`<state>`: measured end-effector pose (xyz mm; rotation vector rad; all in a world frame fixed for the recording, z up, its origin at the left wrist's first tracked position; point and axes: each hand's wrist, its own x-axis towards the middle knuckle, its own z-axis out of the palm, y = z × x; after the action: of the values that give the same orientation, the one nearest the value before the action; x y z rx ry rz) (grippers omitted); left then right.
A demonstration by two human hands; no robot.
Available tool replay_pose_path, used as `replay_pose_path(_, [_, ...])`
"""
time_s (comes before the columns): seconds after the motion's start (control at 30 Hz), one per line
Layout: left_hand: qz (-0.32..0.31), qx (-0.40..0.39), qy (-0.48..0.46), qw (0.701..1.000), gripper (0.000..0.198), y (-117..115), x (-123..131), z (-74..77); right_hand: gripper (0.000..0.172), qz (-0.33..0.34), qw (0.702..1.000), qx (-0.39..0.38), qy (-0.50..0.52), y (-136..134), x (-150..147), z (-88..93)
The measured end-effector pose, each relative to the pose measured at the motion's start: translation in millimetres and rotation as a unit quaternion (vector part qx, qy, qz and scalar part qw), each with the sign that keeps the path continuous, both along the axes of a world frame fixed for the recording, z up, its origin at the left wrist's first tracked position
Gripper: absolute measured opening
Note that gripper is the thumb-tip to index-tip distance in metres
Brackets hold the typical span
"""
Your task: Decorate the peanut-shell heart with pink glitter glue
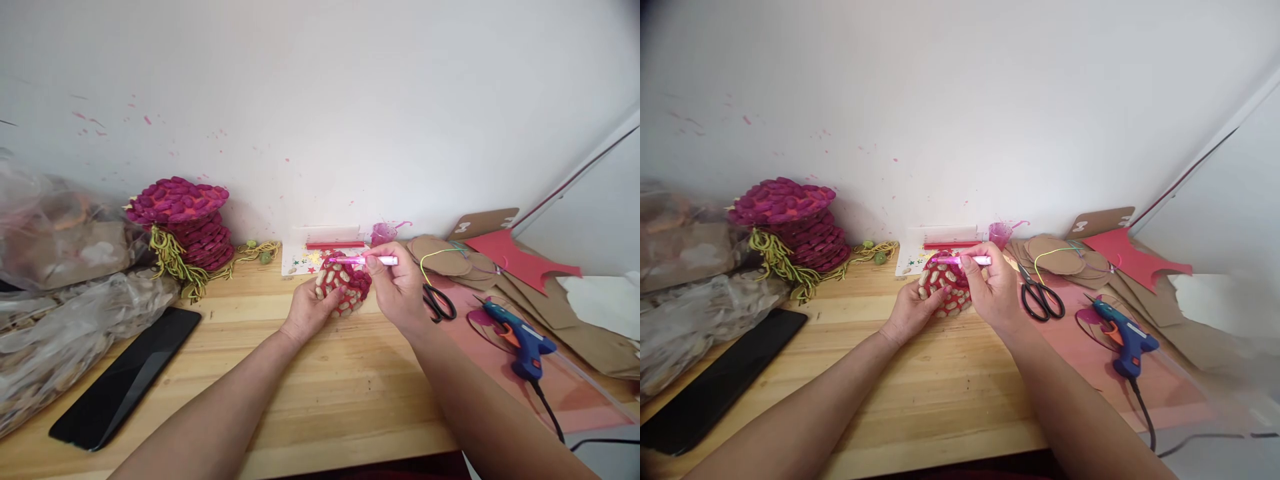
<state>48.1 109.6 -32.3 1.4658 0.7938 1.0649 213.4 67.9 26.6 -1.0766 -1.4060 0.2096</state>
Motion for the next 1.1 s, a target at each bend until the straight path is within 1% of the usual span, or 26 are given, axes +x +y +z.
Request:
replay_pose_path(0.13, [-0.015, -0.015, -0.012, 1.000, 0.041, -0.4, -0.4, -0.5, 0.022, -0.021, 1.000, -0.008, 0.010, 1.3, 1.3, -1.0])
replay_pose_path(0.27, [-0.006, -0.018, -0.004, 1.000, 0.043, -1.0, -0.4, -0.1, 0.019, -0.008, 1.000, 0.004, 0.004, 1.3, 1.4, -0.8])
replay_pose_path(0.43, [-0.015, -0.053, -0.020, 0.998, 0.049, -2.5, 0.1, 3.3, 0.017, -0.024, 1.000, 0.002, 0.005, 0.6, 0.0, -2.1])
replay_pose_path(0.6, [-0.009, -0.052, -0.013, 0.999, 0.049, -3.1, -0.6, 4.8, 0.015, 0.017, 1.000, -0.008, -0.001, -0.2, -2.3, -3.9])
replay_pose_path(0.77, [-0.021, -0.071, -0.030, 0.997, 0.049, -2.5, -0.3, 4.2, 0.017, -0.018, 1.000, -0.003, 0.004, 1.7, 1.7, -4.1])
replay_pose_path(0.93, [-0.016, -0.064, -0.027, 0.997, 0.047, -2.6, -0.4, 4.5, 0.015, 0.004, 1.000, 0.004, -0.011, 0.3, -0.1, -3.6])
replay_pose_path(1.1, [-0.027, -0.090, -0.043, 0.995, 0.047, -2.6, 0.3, 5.0, 0.017, -0.022, 1.000, -0.002, -0.007, 3.5, 2.7, -5.6])
